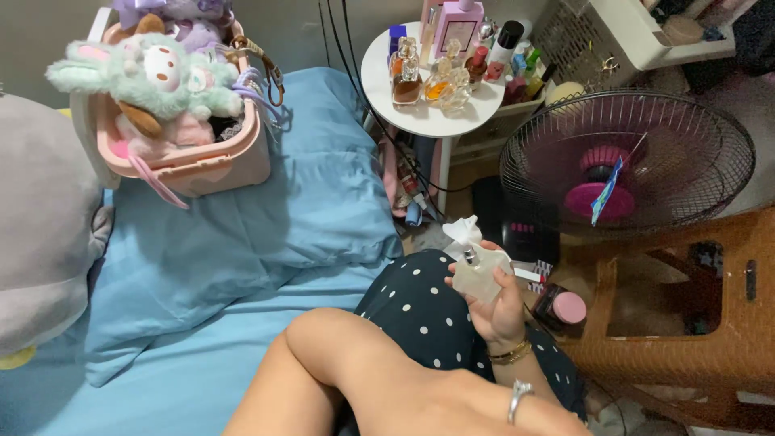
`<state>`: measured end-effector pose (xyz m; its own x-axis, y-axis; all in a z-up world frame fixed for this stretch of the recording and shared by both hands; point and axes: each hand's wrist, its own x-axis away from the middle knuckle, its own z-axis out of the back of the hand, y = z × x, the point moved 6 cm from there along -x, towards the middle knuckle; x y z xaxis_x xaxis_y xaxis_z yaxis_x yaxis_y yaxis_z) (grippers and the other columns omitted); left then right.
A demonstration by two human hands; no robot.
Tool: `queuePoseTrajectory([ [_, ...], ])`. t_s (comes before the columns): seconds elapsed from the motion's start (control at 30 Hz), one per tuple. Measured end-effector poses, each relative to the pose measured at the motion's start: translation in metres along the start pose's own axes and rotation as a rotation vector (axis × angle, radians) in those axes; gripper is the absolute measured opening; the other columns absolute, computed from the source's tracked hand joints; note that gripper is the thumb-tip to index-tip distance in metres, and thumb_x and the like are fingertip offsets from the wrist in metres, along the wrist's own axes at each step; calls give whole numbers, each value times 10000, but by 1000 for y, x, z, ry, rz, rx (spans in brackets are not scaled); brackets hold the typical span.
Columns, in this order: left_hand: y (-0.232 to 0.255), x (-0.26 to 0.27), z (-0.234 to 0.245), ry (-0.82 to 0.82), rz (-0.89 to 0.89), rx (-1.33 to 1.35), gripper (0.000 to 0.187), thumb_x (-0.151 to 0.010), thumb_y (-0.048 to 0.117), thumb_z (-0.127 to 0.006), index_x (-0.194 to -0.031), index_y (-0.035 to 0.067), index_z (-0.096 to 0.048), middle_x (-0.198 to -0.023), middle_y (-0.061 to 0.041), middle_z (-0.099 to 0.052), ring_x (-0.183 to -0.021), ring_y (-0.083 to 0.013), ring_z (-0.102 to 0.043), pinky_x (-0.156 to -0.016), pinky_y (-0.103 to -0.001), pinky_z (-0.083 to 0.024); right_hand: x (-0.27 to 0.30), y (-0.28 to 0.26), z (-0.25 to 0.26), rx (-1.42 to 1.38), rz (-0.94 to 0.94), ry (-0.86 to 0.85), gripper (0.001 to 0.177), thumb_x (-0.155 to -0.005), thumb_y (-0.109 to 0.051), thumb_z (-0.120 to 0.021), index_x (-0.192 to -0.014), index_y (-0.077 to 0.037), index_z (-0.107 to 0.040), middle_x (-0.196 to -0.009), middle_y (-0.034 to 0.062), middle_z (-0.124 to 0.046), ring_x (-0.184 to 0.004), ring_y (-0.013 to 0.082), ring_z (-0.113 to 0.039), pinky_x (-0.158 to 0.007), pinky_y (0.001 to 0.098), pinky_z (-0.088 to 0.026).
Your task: Wiping down and cleaning various perfume bottles on a side table.
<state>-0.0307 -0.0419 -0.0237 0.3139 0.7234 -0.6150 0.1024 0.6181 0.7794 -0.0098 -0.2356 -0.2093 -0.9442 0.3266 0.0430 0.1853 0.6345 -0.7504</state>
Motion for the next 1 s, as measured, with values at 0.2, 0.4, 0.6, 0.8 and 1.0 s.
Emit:
queuePoseTrajectory([
  [0.2,-2,-3,-3,-58,109,171,583,-1236,394,-456,-1601,-36,-305,-1594,-138,-363,-1498,-197,-378,-1276,-268,-332,-2,-2,-2,-15,6,-22,518,-992,-309,-529,-1443,-70,-445,-1293,196,-605,-1143,364,-656,-956,536,-560],
  [0.4,53,-29,60,495,-282,-50,990,-930,693,-636,-1552,-3,-305,-1470,-145,-590,-1303,-229,-541,-1250,-401,-320,-14,5,29,-67,-50,23,499,-935,-290,-554,-1403,-149,-457,-1267,168,-605,-1122,385,-656,-963,586,-558],
  [0.6,-123,86,124,1520,45,366,743,-955,654,-410,-1573,313,-177,-1335,-116,-585,-1125,-318,-667,-847,-460,-604,-3,-32,-13,78,247,26,452,-1020,-218,-597,-1439,-127,-452,-1393,215,-549,-1324,384,-532,-1098,658,-438],
  [0.8,-193,124,94,1544,384,397,647,-976,614,-319,-1551,351,-185,-1271,-121,-604,-893,-345,-733,-682,-449,-630,-1,-41,-29,-212,193,-74,494,-999,-299,-622,-1430,-115,-465,-1445,203,-527,-1371,451,-517,-1125,685,-412],
  [1.0,-248,144,102,1493,267,392,544,-1095,512,-404,-1512,170,-327,-1262,-134,-612,-960,-266,-718,-778,-412,-635,63,-113,-149,-340,186,-549,613,-881,-339,-769,-1415,-177,-516,-1484,143,-491,-1316,437,-551,-1103,647,-452],
])
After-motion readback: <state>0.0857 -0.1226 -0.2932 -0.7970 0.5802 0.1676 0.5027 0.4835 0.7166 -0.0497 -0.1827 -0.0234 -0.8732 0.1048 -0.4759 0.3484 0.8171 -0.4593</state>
